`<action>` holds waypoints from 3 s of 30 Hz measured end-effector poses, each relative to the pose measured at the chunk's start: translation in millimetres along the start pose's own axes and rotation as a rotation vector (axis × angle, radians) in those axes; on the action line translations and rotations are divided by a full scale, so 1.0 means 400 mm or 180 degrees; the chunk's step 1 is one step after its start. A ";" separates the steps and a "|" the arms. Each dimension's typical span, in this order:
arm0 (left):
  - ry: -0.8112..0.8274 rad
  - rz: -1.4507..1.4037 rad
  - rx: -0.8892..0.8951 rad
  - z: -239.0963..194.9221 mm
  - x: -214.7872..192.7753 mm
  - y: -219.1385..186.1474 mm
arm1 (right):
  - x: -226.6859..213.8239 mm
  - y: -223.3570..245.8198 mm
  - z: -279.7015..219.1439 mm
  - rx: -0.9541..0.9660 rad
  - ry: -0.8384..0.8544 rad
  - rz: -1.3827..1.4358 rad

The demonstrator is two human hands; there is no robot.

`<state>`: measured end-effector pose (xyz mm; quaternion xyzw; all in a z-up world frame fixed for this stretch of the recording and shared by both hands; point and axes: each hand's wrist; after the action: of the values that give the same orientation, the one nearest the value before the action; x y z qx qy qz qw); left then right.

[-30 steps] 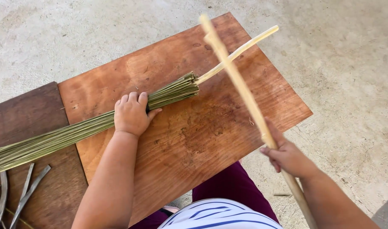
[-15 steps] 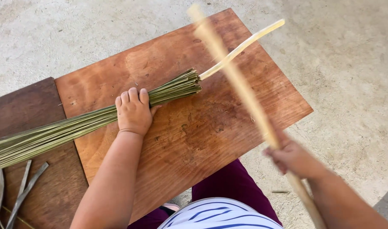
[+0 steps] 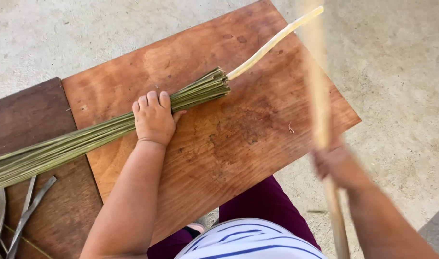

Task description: Assembling a hand broom by bundling natural fibers and inserting a wooden handle.

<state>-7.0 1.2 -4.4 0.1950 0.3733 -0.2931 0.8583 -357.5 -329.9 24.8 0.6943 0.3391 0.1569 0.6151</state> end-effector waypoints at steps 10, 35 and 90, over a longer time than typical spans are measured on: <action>-0.0005 0.0089 -0.0117 0.000 -0.007 0.001 | -0.022 -0.062 0.010 0.0797 0.0072 -0.0516; 0.0100 0.0084 -0.0345 0.013 0.005 -0.002 | 0.109 0.080 -0.040 0.1263 0.0725 -0.1331; 0.0976 -0.0391 -0.0495 0.050 -0.005 0.088 | 0.058 0.186 -0.084 0.0632 0.0500 -0.0266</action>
<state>25.3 17.5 14.3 0.1473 0.5326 -0.2820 0.7843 -341.5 -290.5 98.1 0.7226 0.4287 0.1507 0.5209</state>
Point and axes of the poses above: each hand's wrist, its own z-axis towards the middle knuckle, its own x-axis out of the palm, y = z × x, and after that the axes turned 14 degrees about -y, right-handed
